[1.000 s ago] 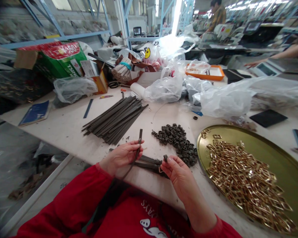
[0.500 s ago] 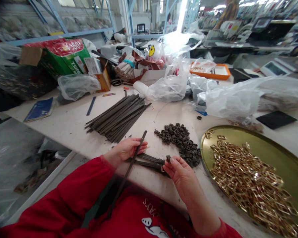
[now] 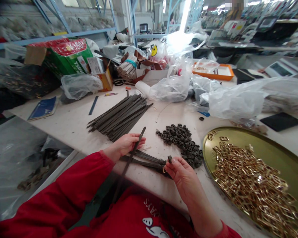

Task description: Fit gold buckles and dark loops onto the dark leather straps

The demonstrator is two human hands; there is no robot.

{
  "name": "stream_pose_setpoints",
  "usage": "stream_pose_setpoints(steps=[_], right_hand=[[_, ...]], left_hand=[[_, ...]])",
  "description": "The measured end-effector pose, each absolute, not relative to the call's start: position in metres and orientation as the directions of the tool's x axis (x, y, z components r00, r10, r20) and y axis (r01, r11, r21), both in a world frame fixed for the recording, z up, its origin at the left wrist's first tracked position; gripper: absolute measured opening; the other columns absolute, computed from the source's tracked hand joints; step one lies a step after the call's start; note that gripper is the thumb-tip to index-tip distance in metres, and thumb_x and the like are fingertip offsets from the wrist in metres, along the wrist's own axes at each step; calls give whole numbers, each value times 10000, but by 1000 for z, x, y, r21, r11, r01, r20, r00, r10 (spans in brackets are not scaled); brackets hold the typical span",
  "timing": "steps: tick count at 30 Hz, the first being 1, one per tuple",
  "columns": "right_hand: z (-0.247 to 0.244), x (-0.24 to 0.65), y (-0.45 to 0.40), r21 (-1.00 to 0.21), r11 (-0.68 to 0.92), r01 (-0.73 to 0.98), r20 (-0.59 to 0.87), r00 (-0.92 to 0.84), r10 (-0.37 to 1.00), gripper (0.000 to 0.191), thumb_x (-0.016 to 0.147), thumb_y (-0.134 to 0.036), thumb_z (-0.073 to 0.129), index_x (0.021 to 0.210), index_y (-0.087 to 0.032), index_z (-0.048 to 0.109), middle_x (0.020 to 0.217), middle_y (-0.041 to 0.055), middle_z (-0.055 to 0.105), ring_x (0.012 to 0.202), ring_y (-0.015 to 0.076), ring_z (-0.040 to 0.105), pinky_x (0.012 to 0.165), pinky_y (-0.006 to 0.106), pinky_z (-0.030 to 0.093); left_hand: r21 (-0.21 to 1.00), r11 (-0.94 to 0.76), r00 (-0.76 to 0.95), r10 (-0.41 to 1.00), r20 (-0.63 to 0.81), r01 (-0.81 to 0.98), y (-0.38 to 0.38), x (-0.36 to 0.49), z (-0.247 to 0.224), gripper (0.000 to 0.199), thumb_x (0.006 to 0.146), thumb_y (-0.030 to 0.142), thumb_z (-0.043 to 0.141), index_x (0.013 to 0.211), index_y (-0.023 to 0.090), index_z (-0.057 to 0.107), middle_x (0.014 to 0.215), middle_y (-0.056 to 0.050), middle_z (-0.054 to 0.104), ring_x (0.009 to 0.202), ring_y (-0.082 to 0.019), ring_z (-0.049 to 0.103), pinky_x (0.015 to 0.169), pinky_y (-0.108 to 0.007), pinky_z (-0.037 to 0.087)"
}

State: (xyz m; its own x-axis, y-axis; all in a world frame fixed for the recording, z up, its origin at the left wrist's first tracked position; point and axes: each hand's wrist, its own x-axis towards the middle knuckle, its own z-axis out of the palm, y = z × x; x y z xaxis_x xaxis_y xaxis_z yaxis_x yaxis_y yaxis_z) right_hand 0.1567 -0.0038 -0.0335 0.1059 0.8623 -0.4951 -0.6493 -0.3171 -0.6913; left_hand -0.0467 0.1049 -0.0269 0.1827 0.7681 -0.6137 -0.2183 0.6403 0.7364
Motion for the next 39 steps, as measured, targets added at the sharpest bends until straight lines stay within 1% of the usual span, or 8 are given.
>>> stream_pose_setpoints(steps=[10, 14, 16, 18, 20, 22, 31, 39], right_hand=[[-34, 158, -8, -684, -301, -664, -481, 101, 871, 222, 553, -204, 801, 713, -185, 648, 687, -10, 689, 608, 107, 644, 611, 196, 562], [-30, 157, -8, -667, -294, -685, -488, 104, 866, 238, 522, -204, 820, 682, -176, 645, 666, -18, 686, 592, 102, 644, 605, 187, 565], [-28, 156, -7, -646, -287, -707, -492, 98, 865, 232, 524, -192, 818, 679, -174, 646, 664, -24, 685, 596, 98, 645, 612, 183, 565], [-26, 155, -7, -615, -288, -734, -499, 79, 863, 222, 535, -175, 811, 685, -169, 648, 672, -26, 684, 608, 94, 646, 625, 179, 563], [-24, 154, -7, -587, -302, -751, -508, 50, 860, 218, 546, -174, 806, 696, -164, 648, 679, -25, 683, 612, 89, 645, 631, 172, 560], [-24, 152, -8, -573, -324, -753, -509, 17, 861, 205, 574, -192, 793, 714, -164, 647, 685, -25, 680, 611, 85, 642, 623, 165, 555], [-24, 144, -14, -637, -294, -712, -456, 41, 889, 214, 590, -257, 788, 704, -191, 620, 647, -44, 644, 597, 79, 620, 559, 152, 528], [-23, 141, -17, -604, -297, -740, -491, 52, 870, 228, 567, -254, 795, 693, -179, 620, 653, -38, 640, 591, 83, 611, 554, 163, 507]], left_hand=[[757, 633, 214, 771, -599, -163, 101, -46, -23, 184, 749, -20, 478, 842, 106, 575, 833, -77, 658, 675, -116, 630, 608, -221, 511], [796, 603, 269, 777, -569, -58, 84, -39, -6, 166, 752, 13, 473, 817, 116, 585, 720, -32, 649, 546, -79, 580, 511, -170, 452], [843, 537, 354, 781, -515, 43, 69, -34, 3, 133, 767, 72, 484, 830, 124, 589, 618, 11, 611, 442, -58, 489, 431, -156, 379], [917, 343, 451, 798, -399, 204, 55, -28, 8, 115, 795, 176, 479, 816, 131, 583, 547, 50, 538, 412, -52, 405, 408, -157, 321], [936, 142, 485, 824, -292, 322, 44, -23, 9, 174, 805, 274, 469, 755, 138, 567, 525, 63, 477, 439, -61, 379, 423, -166, 302], [920, 37, 468, 853, -232, 389, 38, -18, 8, 212, 801, 311, 461, 697, 147, 546, 528, 58, 461, 474, -75, 391, 450, -178, 309], [860, -44, 405, 894, -194, 509, 23, -6, 4, 175, 771, 249, 416, 623, 181, 481, 506, 56, 476, 482, -103, 429, 482, -210, 310], [788, -186, 449, 885, -125, 586, 17, -6, 9, 187, 811, 235, 415, 646, 187, 491, 542, 37, 510, 523, -116, 451, 518, -217, 297]])
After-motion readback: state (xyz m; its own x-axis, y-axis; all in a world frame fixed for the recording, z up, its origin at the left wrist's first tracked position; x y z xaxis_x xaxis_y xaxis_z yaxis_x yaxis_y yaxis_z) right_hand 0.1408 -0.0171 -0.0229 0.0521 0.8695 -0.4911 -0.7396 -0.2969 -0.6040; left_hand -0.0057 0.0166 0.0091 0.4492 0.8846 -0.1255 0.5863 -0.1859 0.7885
